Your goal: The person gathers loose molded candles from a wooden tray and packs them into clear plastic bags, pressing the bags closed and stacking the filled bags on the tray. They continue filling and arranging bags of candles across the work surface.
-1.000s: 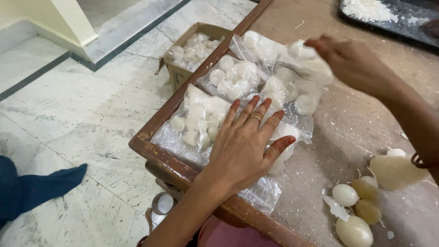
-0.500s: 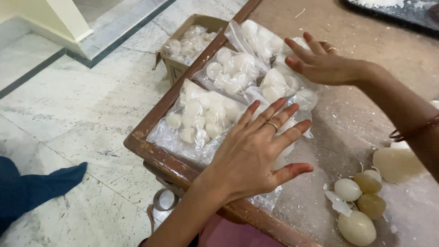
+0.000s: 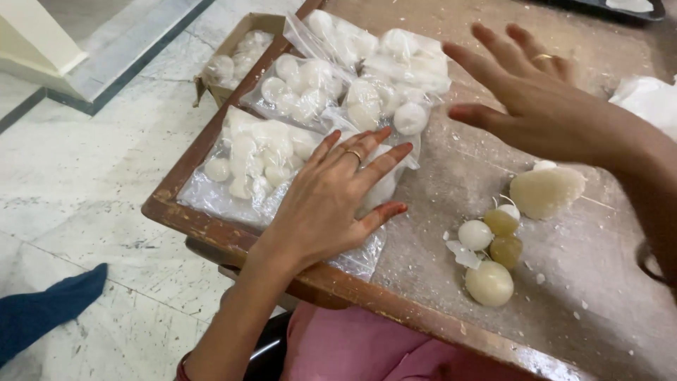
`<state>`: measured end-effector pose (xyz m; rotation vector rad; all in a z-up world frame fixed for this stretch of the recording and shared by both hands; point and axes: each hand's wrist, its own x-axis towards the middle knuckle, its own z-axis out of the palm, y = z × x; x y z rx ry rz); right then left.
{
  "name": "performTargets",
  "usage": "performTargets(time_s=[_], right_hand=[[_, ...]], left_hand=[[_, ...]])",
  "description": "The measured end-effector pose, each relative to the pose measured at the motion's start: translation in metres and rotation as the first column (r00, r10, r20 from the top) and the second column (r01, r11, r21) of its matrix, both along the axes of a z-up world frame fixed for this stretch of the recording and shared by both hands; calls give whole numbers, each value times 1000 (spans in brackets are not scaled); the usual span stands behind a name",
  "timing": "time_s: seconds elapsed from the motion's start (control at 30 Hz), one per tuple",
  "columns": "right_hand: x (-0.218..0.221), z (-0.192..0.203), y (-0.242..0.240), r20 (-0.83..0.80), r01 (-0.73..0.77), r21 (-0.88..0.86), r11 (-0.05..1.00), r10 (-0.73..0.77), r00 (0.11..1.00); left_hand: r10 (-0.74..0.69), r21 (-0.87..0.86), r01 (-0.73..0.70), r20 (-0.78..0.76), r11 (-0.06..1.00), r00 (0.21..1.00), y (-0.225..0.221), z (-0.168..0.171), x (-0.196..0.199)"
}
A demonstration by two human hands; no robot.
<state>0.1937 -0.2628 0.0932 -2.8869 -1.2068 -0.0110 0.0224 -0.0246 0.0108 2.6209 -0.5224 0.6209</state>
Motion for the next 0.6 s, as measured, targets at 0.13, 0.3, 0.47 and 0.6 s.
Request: performTargets(time_s=[0.13, 0.3, 0.47, 0.6], right_hand=[[27, -26, -115, 277, 11, -128, 992, 25, 961], [91, -87, -231, 207, 259, 44, 965, -262, 942], [82, -124, -253, 372, 514, -157, 843, -432, 822], [60, -139, -269, 436, 314, 9, 950, -286, 853]], left_hand=[[13, -45, -11, 49, 999, 999, 0, 5, -4], [27, -49, -24, 72, 999, 997, -1, 7, -5], [49, -81, -42, 97, 996, 994, 2, 9, -8], [42, -70, -35, 96, 997, 994, 1, 7, -6]])
